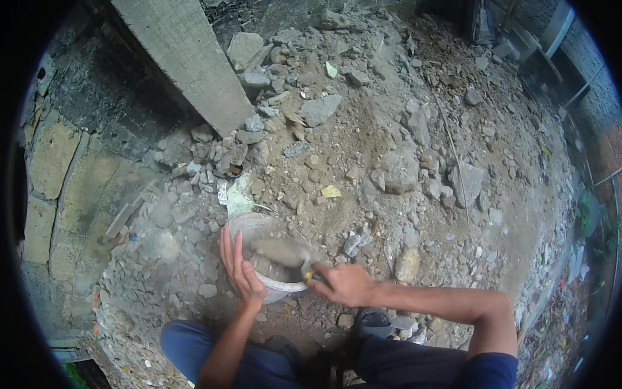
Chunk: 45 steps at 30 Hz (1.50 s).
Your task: Collecting stones and rubble from the ground into a bucket using a trowel and hands.
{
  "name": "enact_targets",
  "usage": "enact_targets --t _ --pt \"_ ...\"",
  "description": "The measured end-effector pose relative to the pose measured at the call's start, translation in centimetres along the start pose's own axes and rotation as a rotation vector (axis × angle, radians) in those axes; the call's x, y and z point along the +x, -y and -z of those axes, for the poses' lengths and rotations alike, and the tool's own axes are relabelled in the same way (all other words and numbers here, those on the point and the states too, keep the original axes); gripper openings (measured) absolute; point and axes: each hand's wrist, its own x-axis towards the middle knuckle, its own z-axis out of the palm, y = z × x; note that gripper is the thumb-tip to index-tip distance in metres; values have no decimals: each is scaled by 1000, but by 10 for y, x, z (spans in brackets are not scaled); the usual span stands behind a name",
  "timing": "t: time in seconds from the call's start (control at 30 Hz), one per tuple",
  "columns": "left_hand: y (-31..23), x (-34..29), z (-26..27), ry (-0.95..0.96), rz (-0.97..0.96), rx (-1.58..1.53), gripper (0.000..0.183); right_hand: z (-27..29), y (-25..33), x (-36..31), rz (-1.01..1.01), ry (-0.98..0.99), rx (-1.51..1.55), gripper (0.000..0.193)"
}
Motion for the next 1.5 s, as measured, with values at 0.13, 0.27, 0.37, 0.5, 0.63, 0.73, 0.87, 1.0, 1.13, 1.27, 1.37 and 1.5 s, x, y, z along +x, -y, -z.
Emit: enact_targets --t 0.13,0.27,0.37,0.5,0.63,0.73,0.87,1.0,1.13,1.27,1.37,1.5 --pt "9 0 10 60 -74 14 61 30 -65 11 -128 -375 -167 38" --pt "8 4 6 56 -130 -20 58 63 -157 37 -452 -600 -224 42" --pt "15 0 6 38 -116 -23 55 61 -149 61 -443 -589 -169 46" --pt "8 3 6 55 -92 -22 53 23 -136 87 -397 -522 -86 48" --pt "14 1 7 42 -91 -32 51 -12 -126 66 -381 -350 -35 49" --pt "16 1 6 33 -86 -33 51 -14 -78 34 -345 -167 91 50" --pt "12 4 6 39 -90 -23 53 -23 -54 8 -101 -209 -157 50" --pt "13 7 9 37 -79 -37 54 -13 -12 6 249 -142 -324 42" --pt "21 4 11 47 -78 -36 54 15 -53 39 149 -429 -311 37" --pt "20 3 10 49 -60 -47 52 70 -116 84 -365 -498 -309 40" --pt "18 6 5 26 -84 -79 51 84 -161 108 -312 -611 -402 38" --pt "24 10 12 30 -5 -96 52 64 -123 121 -358 -388 22 37"
